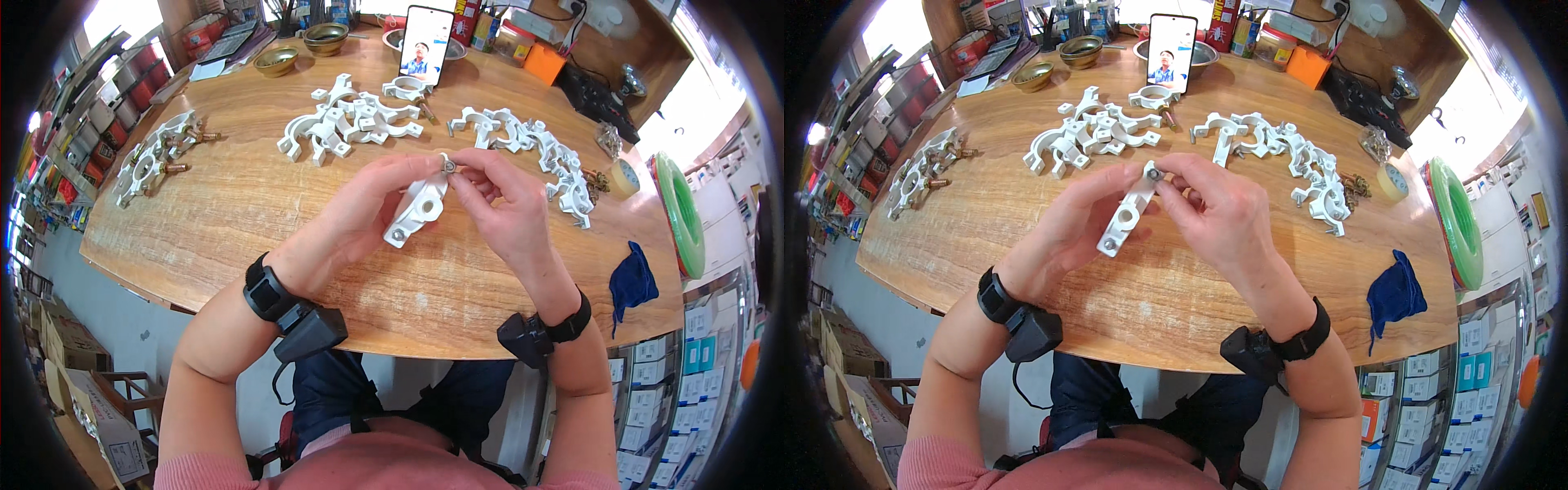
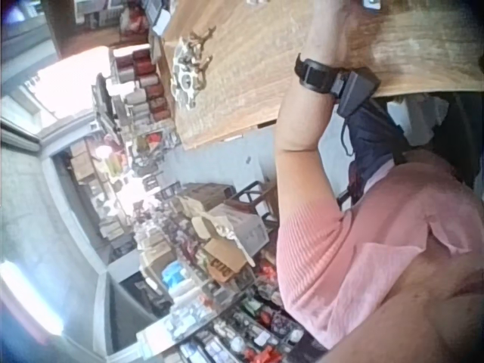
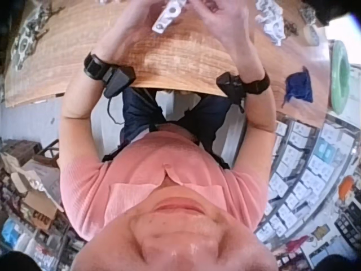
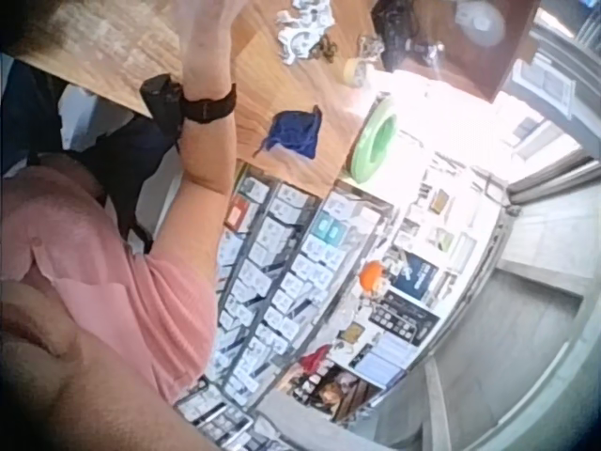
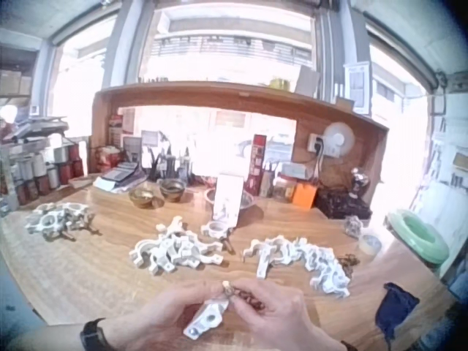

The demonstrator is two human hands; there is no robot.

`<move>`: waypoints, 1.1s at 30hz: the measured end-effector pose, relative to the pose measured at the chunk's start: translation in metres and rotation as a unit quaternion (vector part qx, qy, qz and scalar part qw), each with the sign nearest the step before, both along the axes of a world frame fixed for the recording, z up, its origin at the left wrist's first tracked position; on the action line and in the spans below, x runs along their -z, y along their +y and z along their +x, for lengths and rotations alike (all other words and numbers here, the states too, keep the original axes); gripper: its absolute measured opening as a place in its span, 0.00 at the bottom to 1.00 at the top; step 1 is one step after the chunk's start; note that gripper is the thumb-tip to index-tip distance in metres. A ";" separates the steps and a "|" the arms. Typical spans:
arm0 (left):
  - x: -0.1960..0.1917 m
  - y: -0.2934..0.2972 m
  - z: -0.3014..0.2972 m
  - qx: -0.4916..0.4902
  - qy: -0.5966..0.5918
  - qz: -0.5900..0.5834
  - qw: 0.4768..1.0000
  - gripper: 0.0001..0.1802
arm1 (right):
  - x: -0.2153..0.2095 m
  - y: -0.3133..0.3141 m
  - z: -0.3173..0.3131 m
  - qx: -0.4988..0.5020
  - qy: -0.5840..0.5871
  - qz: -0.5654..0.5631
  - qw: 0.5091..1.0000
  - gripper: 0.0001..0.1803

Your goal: The person assembles white plastic pipe clamps by hand, inserting metal screws through the pre-drilled holes in each clamp piece and threading them into the corresponding nuts to secure the components together.

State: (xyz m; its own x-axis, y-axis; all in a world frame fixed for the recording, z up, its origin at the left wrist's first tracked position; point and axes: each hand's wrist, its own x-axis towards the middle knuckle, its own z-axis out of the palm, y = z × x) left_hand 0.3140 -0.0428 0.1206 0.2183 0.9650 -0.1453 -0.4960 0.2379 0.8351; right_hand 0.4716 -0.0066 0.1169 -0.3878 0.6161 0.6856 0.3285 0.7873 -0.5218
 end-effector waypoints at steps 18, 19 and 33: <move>0.001 0.006 -0.010 0.021 0.013 0.035 0.999 0.13 | -0.010 -0.002 0.004 0.013 -0.042 0.027 0.999 0.13; 0.002 0.006 -0.012 0.017 0.016 0.048 0.999 0.13 | -0.012 -0.006 0.000 0.019 -0.038 0.008 0.999 0.14; 0.007 0.010 -0.004 -0.069 0.071 0.150 0.984 0.20 | -0.004 0.001 0.008 0.026 -0.061 0.056 0.996 0.13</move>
